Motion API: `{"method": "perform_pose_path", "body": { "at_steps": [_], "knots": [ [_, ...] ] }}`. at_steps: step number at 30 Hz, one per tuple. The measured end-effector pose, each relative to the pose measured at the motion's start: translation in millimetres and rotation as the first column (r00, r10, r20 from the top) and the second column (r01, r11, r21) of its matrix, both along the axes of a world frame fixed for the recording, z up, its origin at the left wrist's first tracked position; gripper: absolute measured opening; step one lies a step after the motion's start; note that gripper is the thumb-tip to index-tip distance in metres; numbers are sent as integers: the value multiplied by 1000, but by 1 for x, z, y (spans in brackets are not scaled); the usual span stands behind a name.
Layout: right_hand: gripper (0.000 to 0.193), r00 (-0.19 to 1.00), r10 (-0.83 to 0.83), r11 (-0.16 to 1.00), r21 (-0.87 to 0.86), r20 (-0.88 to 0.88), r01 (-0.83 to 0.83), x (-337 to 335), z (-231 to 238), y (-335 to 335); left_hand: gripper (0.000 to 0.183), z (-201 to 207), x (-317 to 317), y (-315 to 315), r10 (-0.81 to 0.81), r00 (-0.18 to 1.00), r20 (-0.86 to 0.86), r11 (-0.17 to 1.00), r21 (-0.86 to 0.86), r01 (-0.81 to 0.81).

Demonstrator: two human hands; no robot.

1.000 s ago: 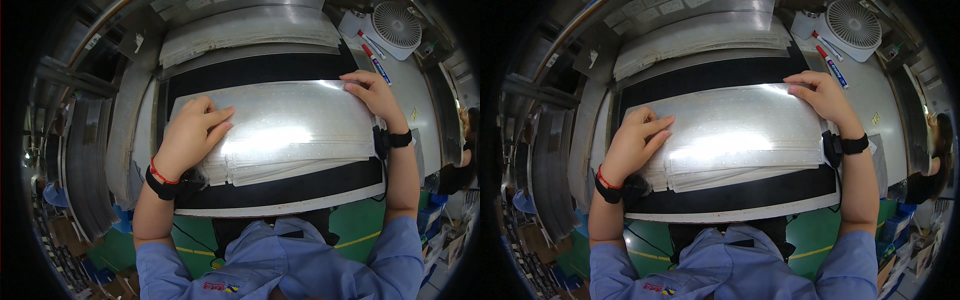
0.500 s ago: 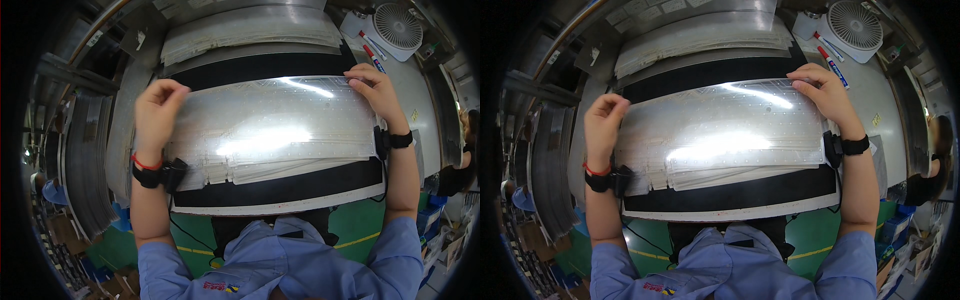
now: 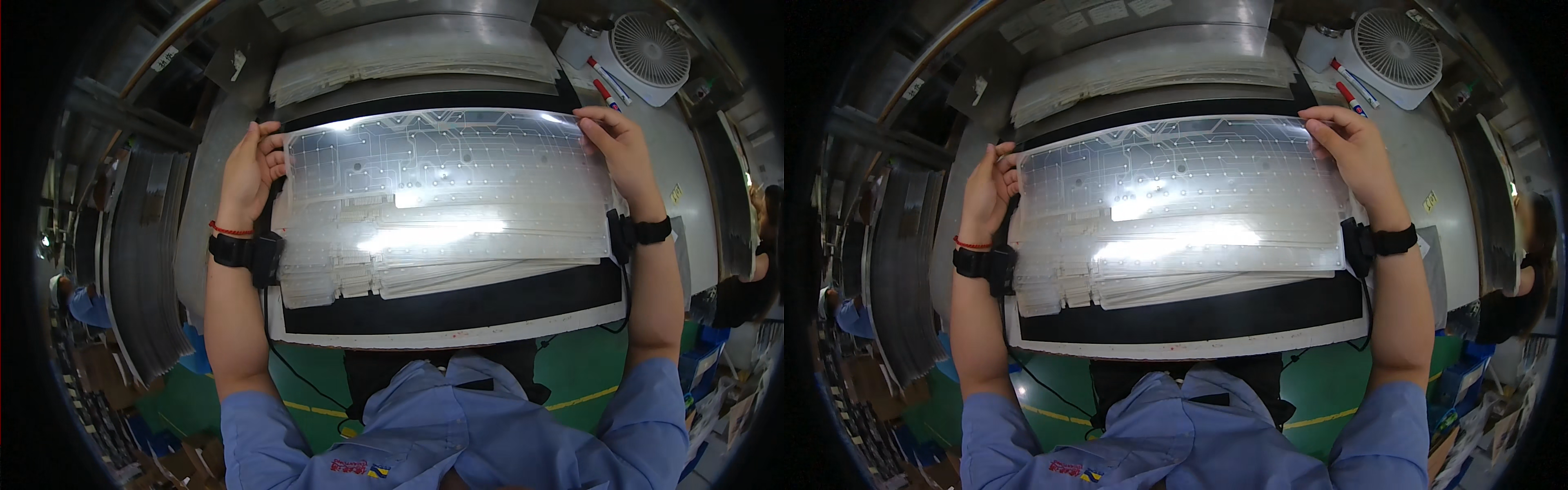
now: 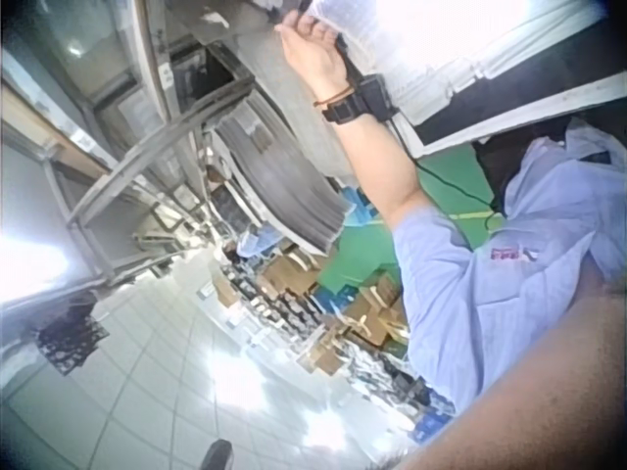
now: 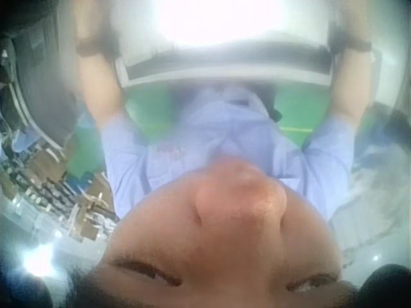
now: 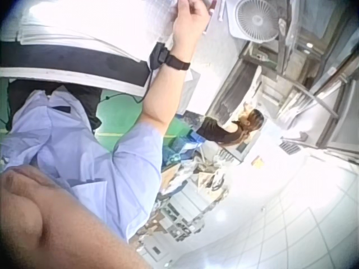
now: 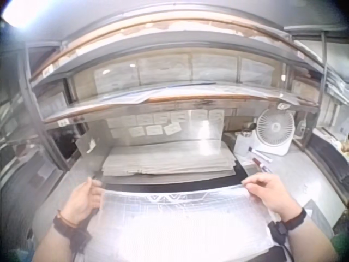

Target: Manually sort and align flexible circuit board components in a manufacturing facility.

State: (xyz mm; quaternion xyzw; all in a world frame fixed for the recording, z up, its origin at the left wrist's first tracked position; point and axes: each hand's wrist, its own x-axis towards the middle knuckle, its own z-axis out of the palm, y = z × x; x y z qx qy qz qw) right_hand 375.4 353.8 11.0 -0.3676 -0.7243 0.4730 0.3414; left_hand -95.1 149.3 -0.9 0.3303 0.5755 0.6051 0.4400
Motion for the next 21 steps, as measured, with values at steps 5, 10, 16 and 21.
{"method": "perform_pose_path", "body": {
  "at_steps": [5,10,16,21],
  "knots": [
    [20,1000,-1,999,-33,-5,1,-1,1,0,27,-1,2,0,-98,983,-158,991,-104,82],
    [20,1000,11,999,-51,11,-10,0,0,1,21,-5,-1,1,-77,983,-164,995,-72,66],
    [20,1000,-14,999,-42,21,14,-3,2,-2,21,-4,-1,0,-64,991,-114,998,-29,61],
    [20,1000,12,998,-55,17,-11,-1,1,-1,23,-4,-1,-1,-47,997,-61,999,-2,47]
  ]
}}
